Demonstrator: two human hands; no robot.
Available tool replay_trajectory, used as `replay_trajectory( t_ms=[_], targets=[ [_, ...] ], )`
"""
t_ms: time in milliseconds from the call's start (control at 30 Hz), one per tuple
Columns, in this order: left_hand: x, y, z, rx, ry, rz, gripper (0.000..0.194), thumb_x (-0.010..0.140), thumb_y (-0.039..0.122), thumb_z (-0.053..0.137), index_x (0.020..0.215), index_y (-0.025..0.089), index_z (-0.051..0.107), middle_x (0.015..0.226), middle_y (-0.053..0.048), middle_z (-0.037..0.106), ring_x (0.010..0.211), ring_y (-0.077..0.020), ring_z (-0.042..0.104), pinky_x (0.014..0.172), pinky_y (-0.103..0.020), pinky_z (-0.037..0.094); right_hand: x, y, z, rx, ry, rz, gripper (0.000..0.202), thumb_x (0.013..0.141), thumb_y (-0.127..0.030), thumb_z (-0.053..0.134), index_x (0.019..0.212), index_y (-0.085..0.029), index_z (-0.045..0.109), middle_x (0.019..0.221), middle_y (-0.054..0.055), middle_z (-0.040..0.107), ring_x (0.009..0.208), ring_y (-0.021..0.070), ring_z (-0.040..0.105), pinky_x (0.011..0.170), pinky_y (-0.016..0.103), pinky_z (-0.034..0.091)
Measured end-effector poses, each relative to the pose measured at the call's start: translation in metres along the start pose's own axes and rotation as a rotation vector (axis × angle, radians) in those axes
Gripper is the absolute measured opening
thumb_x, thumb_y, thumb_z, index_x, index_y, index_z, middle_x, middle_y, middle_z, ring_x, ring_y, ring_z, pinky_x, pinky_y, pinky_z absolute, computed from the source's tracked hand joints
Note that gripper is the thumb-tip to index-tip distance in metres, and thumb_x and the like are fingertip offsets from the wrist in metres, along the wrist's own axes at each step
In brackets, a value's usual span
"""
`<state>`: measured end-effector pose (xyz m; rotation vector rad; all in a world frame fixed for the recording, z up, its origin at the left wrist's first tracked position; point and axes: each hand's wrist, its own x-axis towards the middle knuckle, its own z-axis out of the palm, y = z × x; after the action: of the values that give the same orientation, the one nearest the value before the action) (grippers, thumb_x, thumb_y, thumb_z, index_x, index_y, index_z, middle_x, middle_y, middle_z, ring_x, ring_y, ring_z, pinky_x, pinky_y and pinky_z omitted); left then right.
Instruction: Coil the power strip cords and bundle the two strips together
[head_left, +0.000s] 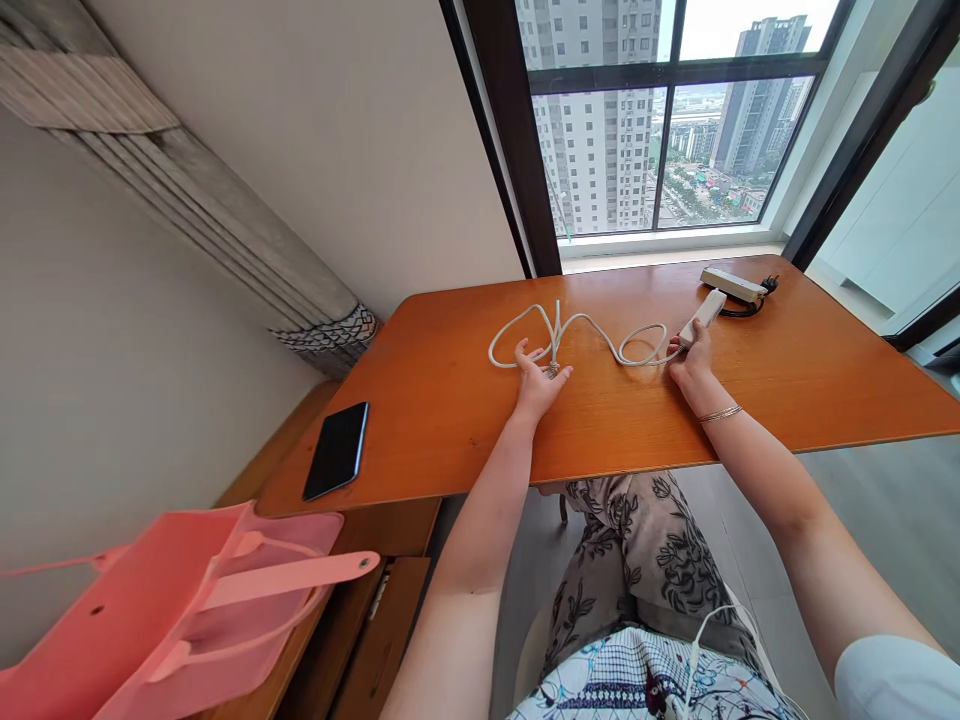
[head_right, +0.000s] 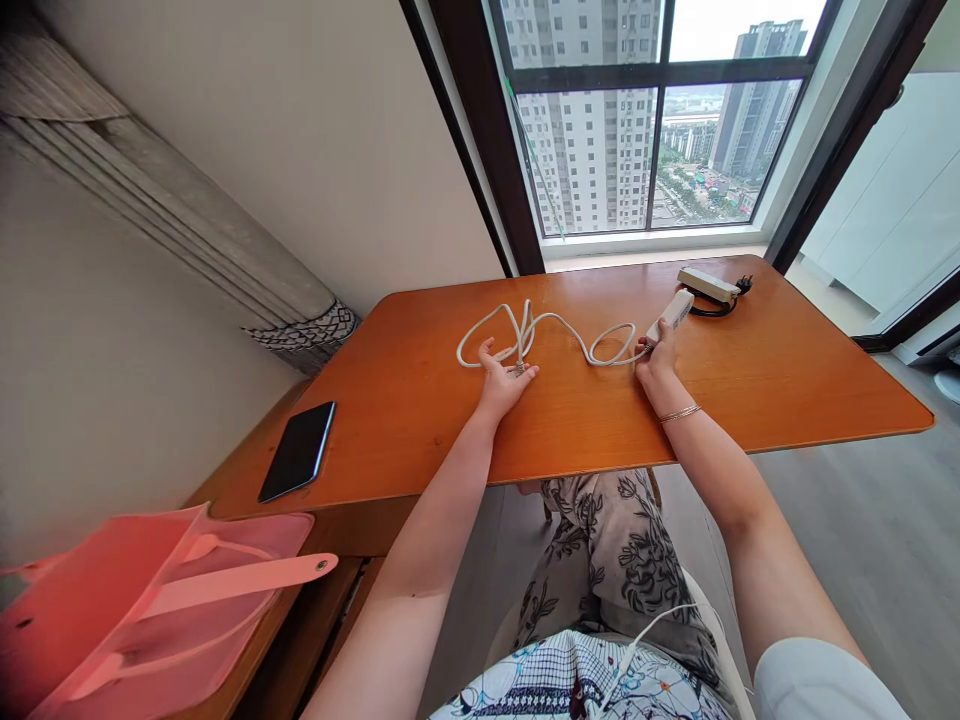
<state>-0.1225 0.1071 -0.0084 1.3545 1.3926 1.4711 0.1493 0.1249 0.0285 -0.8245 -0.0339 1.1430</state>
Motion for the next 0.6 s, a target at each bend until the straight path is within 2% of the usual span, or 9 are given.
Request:
replay_trajectory(
  t_ms=[67,133,200,300,433,500,600],
  targets=[
    [-0.001,-0.002,0.002,0.058,-0.050,0.027,0.077,0.068,0.013,0.078,0.134,0.025,0.042,0.120,-0.009,0.062,0.075,-0.0131,0.068,0.089,-0.038,0.055,0.002,0.001,-0.001,-0.030,-0.023,-0.006,0.030,0.089,-0.045,0.063,0.082,-0.023,0.043,0.057,-0.010,0.046,0.042,0.0050,0.044,0.036,0.013,0.038],
    [0.002,-0.002,0.000,0.039,-0.021,0.053,0.063,0.075,0.013,0.070,0.132,0.023,0.045,0.108,-0.007,0.068,0.073,-0.0140,0.068,0.087,-0.036,0.055,0.005,0.000,-0.002,-0.063,-0.036,-0.020,0.032,0.087,-0.046,0.065,0.081,-0.024,0.043,0.056,-0.010,0.045,0.043,0.0057,0.045,0.037,0.014,0.039],
    [0.007,-0.001,-0.005,-0.013,0.095,0.086,0.052,0.082,0.015,0.063,0.131,0.021,0.046,0.101,-0.006,0.071,0.077,-0.0152,0.070,0.087,-0.033,0.055,0.006,-0.001,-0.003,-0.080,-0.028,-0.037,0.034,0.086,-0.048,0.066,0.081,-0.024,0.042,0.055,-0.010,0.043,0.042,0.0063,0.045,0.036,0.015,0.040],
    [0.020,0.000,-0.022,-0.031,0.366,0.126,0.050,0.085,0.014,0.057,0.133,0.020,0.045,0.103,-0.008,0.071,0.095,-0.0175,0.071,0.093,-0.033,0.054,0.006,-0.004,-0.004,-0.040,0.029,-0.074,0.033,0.088,-0.048,0.064,0.082,-0.024,0.043,0.056,-0.010,0.043,0.042,0.0063,0.045,0.036,0.015,0.039],
    [0.034,-0.003,-0.049,0.045,0.646,0.011,0.050,0.082,0.013,0.055,0.132,0.016,0.053,0.114,-0.012,0.066,0.108,-0.0207,0.067,0.101,-0.036,0.053,0.003,-0.007,-0.002,0.031,0.080,-0.109,0.026,0.091,-0.045,0.061,0.085,-0.024,0.046,0.057,-0.010,0.045,0.042,0.0058,0.045,0.035,0.014,0.037],
    [0.039,-0.005,-0.058,0.089,0.709,-0.064,0.052,0.079,0.013,0.056,0.130,0.015,0.057,0.118,-0.012,0.064,0.107,-0.0210,0.066,0.102,-0.038,0.052,0.002,-0.006,-0.001,0.038,0.074,-0.103,0.026,0.089,-0.044,0.062,0.085,-0.024,0.046,0.057,-0.011,0.045,0.042,0.0058,0.045,0.035,0.014,0.036],
    [0.044,-0.007,-0.065,0.125,0.685,-0.113,0.052,0.075,0.011,0.058,0.127,0.015,0.060,0.118,-0.012,0.063,0.103,-0.0208,0.066,0.100,-0.040,0.054,0.003,-0.005,-0.001,0.035,0.088,-0.090,0.022,0.089,-0.039,0.061,0.083,-0.023,0.047,0.056,-0.011,0.044,0.042,0.0055,0.045,0.036,0.013,0.036]
  ],
)
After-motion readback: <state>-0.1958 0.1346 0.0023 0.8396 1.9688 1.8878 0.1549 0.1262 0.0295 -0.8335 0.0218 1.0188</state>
